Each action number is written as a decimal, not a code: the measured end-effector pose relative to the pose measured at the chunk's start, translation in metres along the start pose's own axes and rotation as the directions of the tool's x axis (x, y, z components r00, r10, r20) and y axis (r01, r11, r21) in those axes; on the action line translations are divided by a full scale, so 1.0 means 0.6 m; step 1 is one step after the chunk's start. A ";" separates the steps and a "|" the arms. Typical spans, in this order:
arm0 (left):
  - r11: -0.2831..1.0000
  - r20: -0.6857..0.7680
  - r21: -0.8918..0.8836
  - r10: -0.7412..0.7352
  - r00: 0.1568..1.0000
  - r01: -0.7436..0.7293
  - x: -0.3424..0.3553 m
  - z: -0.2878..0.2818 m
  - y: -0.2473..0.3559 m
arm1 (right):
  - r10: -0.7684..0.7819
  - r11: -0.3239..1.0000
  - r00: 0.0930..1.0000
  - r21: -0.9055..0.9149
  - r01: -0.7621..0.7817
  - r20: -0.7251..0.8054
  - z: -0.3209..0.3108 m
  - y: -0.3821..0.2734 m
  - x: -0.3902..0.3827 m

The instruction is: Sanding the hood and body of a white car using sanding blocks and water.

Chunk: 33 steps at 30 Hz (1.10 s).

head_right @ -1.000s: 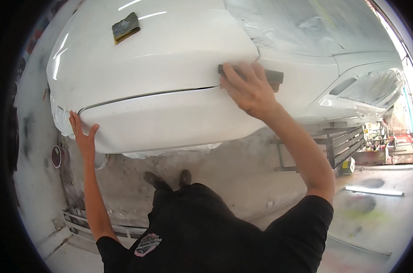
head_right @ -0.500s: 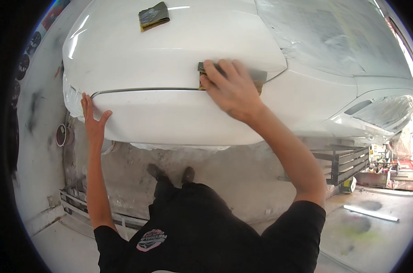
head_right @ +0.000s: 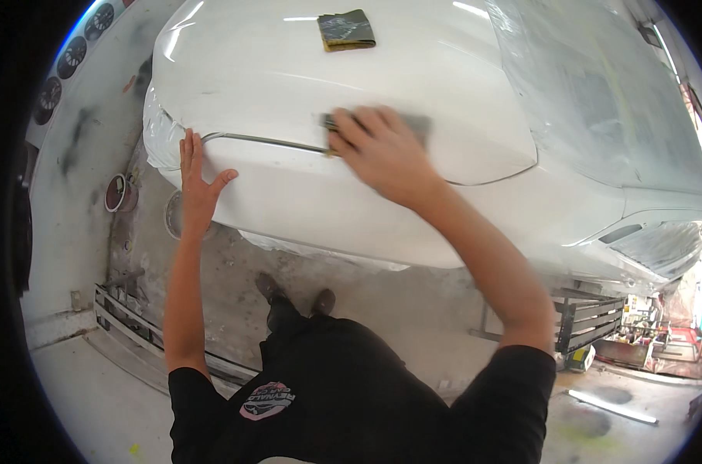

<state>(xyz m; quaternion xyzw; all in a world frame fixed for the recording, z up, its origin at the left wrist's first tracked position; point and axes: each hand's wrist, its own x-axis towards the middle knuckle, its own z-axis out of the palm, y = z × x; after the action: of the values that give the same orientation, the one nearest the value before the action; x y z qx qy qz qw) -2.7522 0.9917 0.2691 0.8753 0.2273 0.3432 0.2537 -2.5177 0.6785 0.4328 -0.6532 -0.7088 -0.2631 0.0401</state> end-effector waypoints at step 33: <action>0.999 -0.014 0.016 0.045 0.999 -0.045 0.009 0.006 -0.060 | -0.024 0.997 1.000 -0.079 0.023 -0.014 0.091 -0.022 0.163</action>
<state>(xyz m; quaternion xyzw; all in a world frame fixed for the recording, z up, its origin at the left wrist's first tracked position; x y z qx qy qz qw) -2.7542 1.0213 0.2476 0.8797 0.2122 0.3533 0.2371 -2.5285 0.7899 0.4209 -0.6441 -0.7052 -0.2961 0.0167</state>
